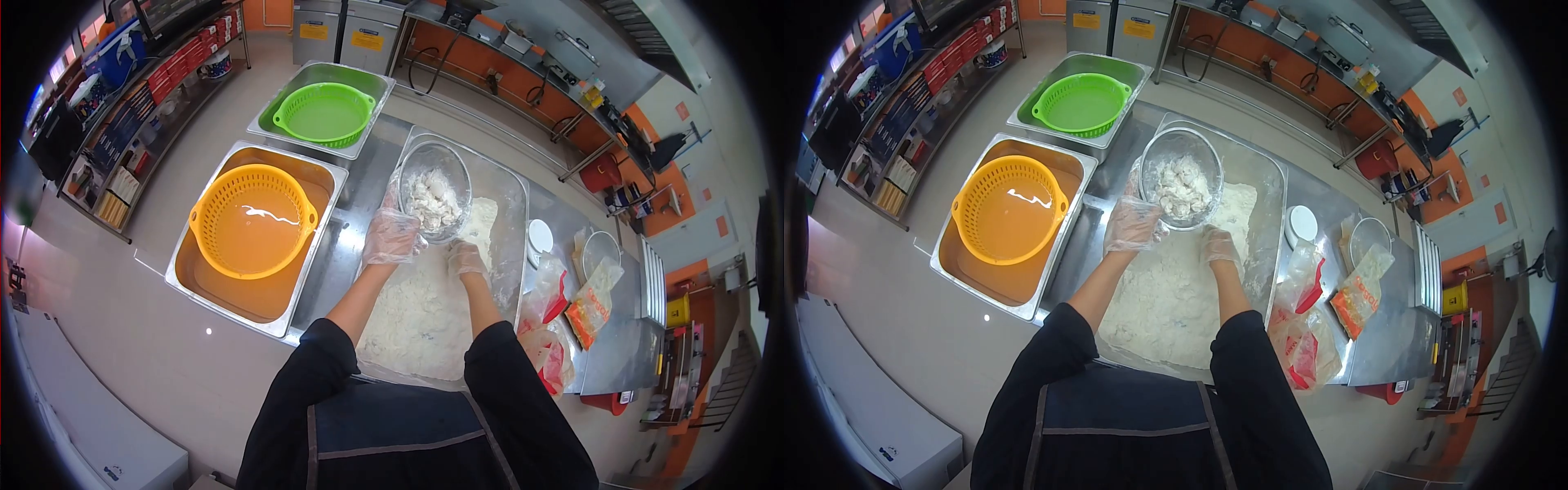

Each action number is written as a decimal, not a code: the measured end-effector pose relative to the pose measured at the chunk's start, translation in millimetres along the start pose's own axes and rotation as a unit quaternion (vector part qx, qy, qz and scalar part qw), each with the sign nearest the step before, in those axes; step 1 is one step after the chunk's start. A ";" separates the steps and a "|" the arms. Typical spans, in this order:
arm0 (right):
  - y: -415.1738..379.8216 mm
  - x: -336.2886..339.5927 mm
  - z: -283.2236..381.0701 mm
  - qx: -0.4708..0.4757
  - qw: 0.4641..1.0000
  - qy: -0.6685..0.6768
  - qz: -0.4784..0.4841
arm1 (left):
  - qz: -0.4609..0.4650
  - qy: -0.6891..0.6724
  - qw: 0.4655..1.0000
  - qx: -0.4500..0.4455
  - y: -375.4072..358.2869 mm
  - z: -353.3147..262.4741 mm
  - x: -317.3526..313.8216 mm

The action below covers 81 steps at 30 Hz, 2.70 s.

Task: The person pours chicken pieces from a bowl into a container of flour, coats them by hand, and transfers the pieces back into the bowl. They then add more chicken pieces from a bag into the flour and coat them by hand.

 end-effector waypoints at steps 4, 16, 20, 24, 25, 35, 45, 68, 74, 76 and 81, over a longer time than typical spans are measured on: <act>-7.7 67.6 0.5 -0.115 0.993 -0.005 -0.033 | 0.042 -0.070 0.994 0.072 -6.1 -24.6 12.1; -38.4 202.0 51.7 -0.078 0.955 0.286 0.027 | 0.097 0.055 0.993 0.029 -5.4 -4.8 -7.4; -48.0 178.7 35.5 -0.043 0.982 0.175 -0.061 | 0.066 0.024 0.996 0.046 -6.9 -12.3 4.0; -71.1 116.3 80.2 0.028 0.957 -0.093 0.274 | 0.025 0.043 0.999 0.002 -5.6 -5.5 1.8; -86.5 30.7 62.0 0.142 0.984 0.022 0.107 | 0.005 0.056 0.998 -0.026 -3.1 0.3 -1.2; -145.1 29.6 144.6 0.221 0.924 0.276 0.142 | 0.022 0.128 0.991 -0.029 -5.3 -14.7 5.4; -66.4 44.8 -3.4 -0.046 0.998 0.040 0.033 | 0.053 0.068 0.996 0.021 -3.7 -8.9 5.1; -110.7 1.3 127.8 0.235 0.931 0.226 0.167 | 0.003 0.072 0.997 -0.036 0.4 2.3 -1.9; -111.6 -34.2 124.8 0.206 0.935 0.116 0.264 | 0.010 0.101 0.994 -0.043 -1.9 5.7 -2.2; -103.3 -21.7 116.9 0.178 0.933 0.052 0.309 | -0.011 0.081 0.996 -0.047 -5.0 -3.1 0.6; -97.1 53.3 72.9 0.064 0.942 0.211 0.254 | -0.020 0.286 0.939 -0.187 -8.9 -8.3 0.0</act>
Point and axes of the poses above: each hand's wrist, its own y-axis towards the middle knuckle, its own x-axis out of the back of the hand, z = x × y, the point moved 3 cm from there along y, towards the middle knuckle
